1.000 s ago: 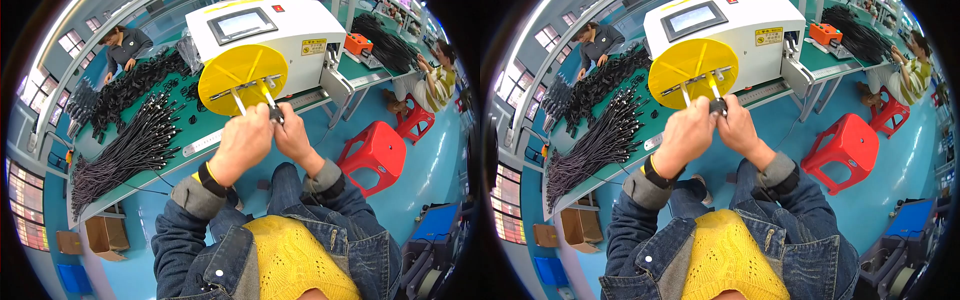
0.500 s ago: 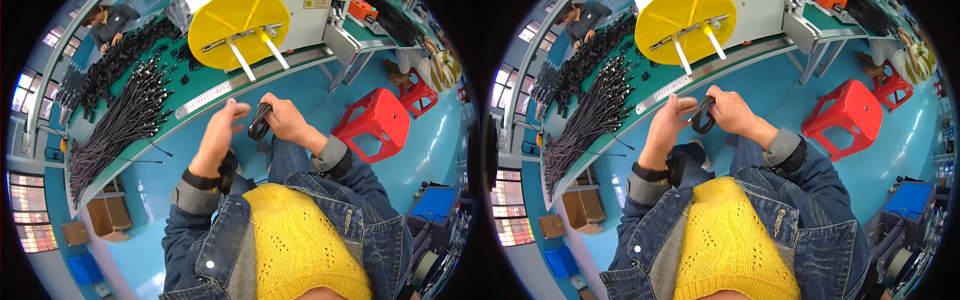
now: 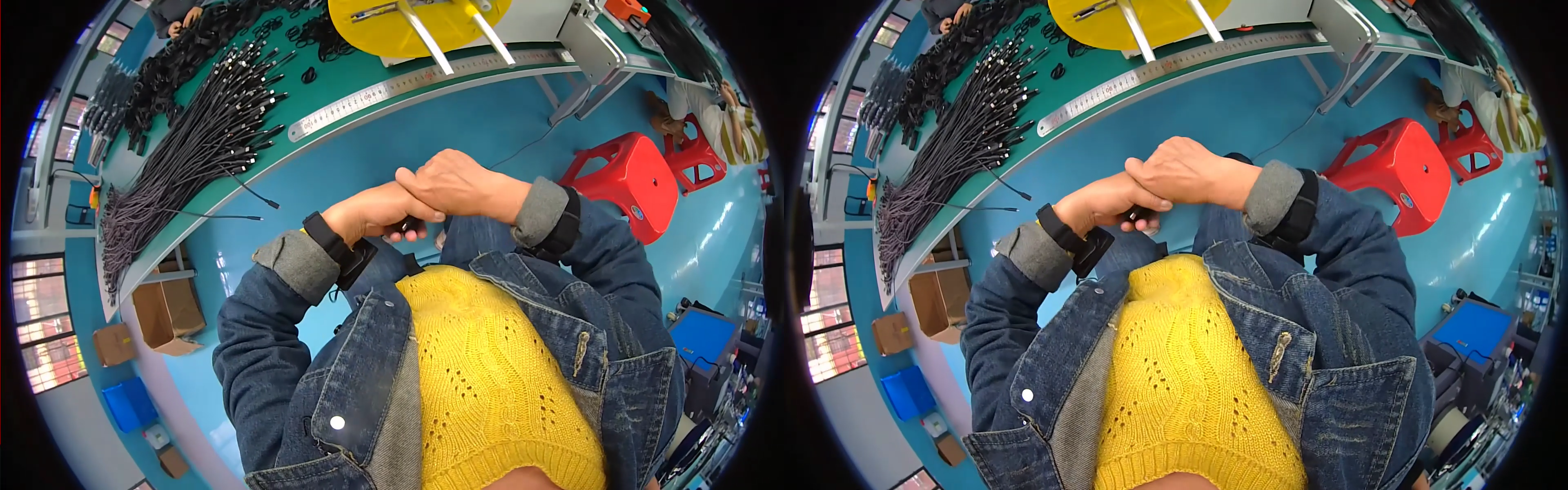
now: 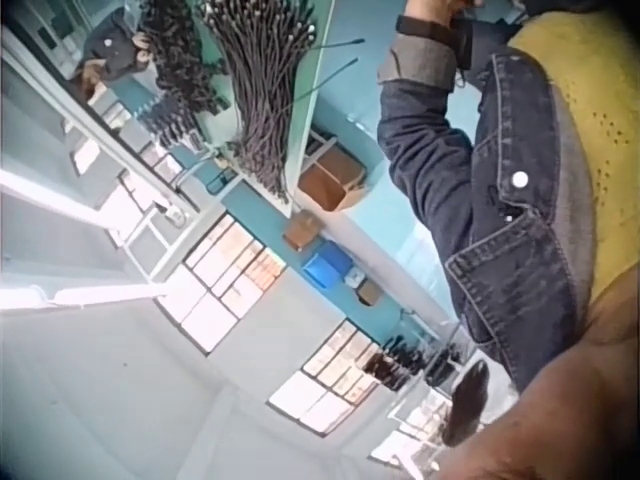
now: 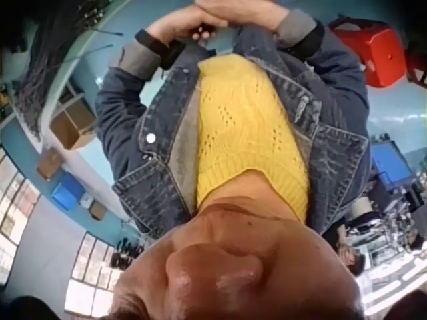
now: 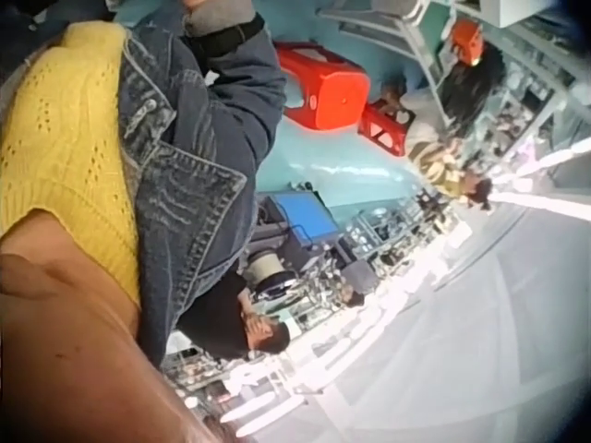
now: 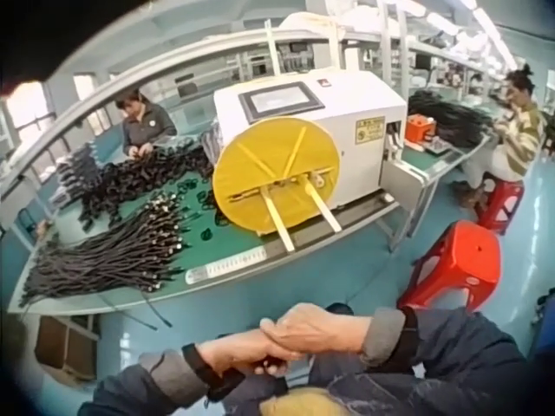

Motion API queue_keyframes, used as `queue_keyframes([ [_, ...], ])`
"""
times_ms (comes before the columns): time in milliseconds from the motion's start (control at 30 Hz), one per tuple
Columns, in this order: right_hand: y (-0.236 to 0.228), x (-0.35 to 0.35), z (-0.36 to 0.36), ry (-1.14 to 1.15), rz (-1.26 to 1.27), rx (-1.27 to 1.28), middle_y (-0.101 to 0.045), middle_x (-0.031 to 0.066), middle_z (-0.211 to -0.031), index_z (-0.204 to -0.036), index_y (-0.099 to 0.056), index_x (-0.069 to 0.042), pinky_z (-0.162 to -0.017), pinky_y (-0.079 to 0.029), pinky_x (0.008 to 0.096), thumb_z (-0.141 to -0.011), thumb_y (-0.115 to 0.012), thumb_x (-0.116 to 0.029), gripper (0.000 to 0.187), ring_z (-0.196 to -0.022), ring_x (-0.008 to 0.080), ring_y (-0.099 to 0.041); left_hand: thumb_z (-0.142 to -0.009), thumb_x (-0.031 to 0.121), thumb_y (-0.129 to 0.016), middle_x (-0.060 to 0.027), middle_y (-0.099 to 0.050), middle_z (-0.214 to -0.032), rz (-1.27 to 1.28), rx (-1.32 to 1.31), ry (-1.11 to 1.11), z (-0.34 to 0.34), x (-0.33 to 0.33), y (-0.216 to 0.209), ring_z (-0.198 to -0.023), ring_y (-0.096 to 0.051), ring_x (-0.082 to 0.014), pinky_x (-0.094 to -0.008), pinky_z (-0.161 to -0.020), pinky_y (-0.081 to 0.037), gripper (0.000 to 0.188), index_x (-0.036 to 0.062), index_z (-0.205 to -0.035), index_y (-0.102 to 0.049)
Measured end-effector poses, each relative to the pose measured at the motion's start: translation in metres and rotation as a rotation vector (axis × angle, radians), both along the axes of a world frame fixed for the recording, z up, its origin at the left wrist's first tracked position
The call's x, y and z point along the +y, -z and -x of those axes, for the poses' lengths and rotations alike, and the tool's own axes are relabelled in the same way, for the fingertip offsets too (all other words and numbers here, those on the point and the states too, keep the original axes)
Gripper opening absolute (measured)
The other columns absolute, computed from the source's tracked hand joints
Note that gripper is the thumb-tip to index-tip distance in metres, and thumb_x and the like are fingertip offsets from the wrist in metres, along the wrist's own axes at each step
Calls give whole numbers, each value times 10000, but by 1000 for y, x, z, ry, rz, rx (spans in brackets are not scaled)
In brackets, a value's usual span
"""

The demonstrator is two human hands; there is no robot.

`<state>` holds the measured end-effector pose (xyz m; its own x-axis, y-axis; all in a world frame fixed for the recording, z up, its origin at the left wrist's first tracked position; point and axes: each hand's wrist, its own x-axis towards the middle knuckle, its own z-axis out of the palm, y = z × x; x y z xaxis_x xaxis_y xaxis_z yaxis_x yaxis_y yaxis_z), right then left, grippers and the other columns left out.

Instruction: The person picks up a cable from a pile, winds it around the spindles of a winding machine, and removes the coiled cable. They then secure the coil with a rubber band and place it onto a separate pile on the table.

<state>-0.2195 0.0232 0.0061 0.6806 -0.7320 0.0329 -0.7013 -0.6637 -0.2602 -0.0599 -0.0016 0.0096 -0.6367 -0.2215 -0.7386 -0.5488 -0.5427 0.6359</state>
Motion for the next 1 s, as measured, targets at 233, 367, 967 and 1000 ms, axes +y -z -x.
queue_keyframes([
  [233,31,-7,-7,203,-280,-706,-593,167,-628,-793,-559,-28,-563,-466,417,-682,-563,-133,154,-612,351,-590,-799,185,-616,-106,-601,-748,102,232,-68,-14,1,23,-571,-572,-115,-216,-381,-428,263,-27,-928,-527],
  [367,41,-16,-13,207,-212,-551,-603,165,-647,-797,-565,-30,-573,-469,423,-671,-574,-135,165,-619,356,-590,-797,171,-617,-22,-554,-670,-48,189,-237,-20,4,29,-497,-498,-69,-179,-366,-350,127,65,-828,-555],
  [967,3,-174,-75,263,351,-456,-598,118,-811,-964,-609,-95,-697,-469,387,-737,-586,-130,231,-763,301,-583,-805,115,-559,-6,-429,-661,2,547,-855,-99,27,34,-531,-398,-72,-191,-402,-270,90,84,-801,-475],
  [1000,1,-190,-83,344,395,-384,-592,119,-843,-914,-620,-79,-696,-467,368,-748,-579,-101,172,-755,296,-579,-805,113,-558,-5,-428,-662,22,575,-896,-104,25,32,-537,-400,-72,-193,-407,-277,88,84,-803,-475],
])
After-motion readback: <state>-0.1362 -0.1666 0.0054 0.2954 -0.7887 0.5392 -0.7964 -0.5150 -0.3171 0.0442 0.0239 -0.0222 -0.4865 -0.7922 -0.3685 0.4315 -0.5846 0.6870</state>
